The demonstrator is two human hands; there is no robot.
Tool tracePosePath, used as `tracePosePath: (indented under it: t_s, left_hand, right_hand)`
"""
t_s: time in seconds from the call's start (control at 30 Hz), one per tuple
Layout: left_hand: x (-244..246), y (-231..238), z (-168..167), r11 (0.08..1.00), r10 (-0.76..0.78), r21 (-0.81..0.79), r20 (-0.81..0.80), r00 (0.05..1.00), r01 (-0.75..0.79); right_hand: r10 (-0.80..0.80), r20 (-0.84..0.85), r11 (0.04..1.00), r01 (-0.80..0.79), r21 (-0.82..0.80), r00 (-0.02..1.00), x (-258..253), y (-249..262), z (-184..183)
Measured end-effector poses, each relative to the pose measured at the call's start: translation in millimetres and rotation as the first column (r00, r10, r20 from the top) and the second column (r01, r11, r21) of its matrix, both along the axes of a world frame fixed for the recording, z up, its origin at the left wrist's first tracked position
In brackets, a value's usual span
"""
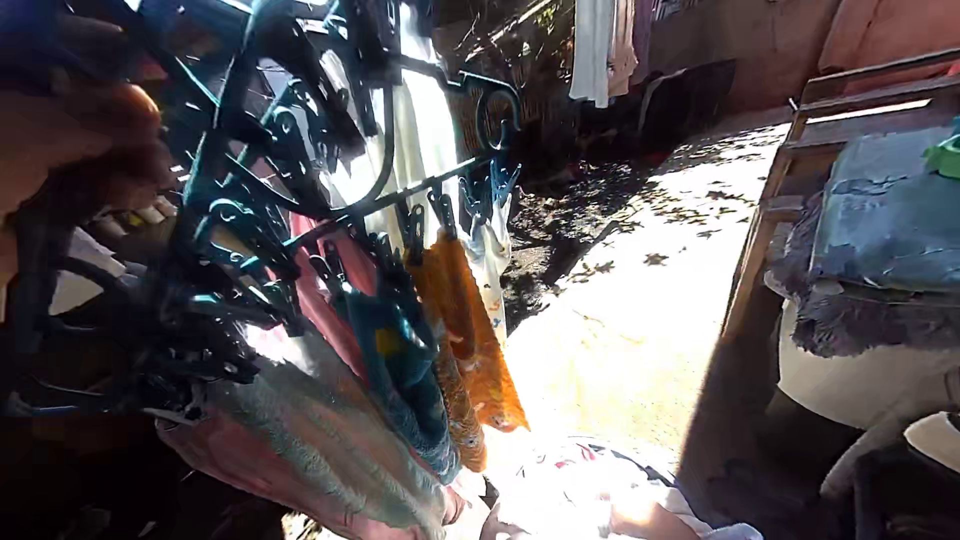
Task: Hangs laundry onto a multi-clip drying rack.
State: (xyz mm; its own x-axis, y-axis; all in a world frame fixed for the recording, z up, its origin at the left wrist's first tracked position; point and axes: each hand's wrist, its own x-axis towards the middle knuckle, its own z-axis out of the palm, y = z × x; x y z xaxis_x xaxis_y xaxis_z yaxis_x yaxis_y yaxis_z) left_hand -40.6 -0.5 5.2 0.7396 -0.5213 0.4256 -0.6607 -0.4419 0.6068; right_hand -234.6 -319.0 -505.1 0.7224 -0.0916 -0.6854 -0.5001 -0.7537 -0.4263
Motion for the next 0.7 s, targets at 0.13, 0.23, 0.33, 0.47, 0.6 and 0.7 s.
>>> tracePosePath:
  t_s: [0.13, 0.23, 0.33, 0.47, 0.6, 0.7]
  left_hand:
    - [-35.7, -13.1, -5.8, 0.994, -0.045, -0.087, 0.204, 0.978, 0.064]
    - [-60.9, -33.4, -13.4, 0.992, -0.067, -0.098, 0.171, 0.983, 0.084]
    - [-83.9, -54.6, -23.9, 0.993, -0.064, -0.095, 0.119, 0.991, 0.076]
    - [-94.4, -66.7, -33.9, 0.991, -0.113, -0.062, 0.115, 0.987, 0.120]
    - [-95.8, -66.9, -47.1, 0.975, -0.186, -0.107, 0.102, 0.977, 0.196]
    - [-93.7, -67.5, -60.8, 0.967, -0.211, -0.135, 0.055, 0.976, 0.217]
  right_hand:
    - [-0.277, 0.776, 0.960, 0.185, 0.208, 0.567, 22.0, -22.2, 100.5]
    - [-0.226, 0.938, 0.925, 0.245, 0.291, -0.261, 3.5, -8.2, 202.4]
    - [-0.243, 0.894, 0.894, 0.270, 0.357, -0.376, -27.9, -13.0, 271.3]
    - [-0.524, 0.846, 0.832, 0.152, 0.533, -0.095, -65.0, -31.4, 299.6]
    - [-0.694, 0.720, 0.720, 0.017, 0.694, -0.017, -80.6, -49.6, 279.3]
    - [-0.723, 0.689, 0.687, -0.051, 0.725, 0.052, -87.8, -54.2, 266.3]
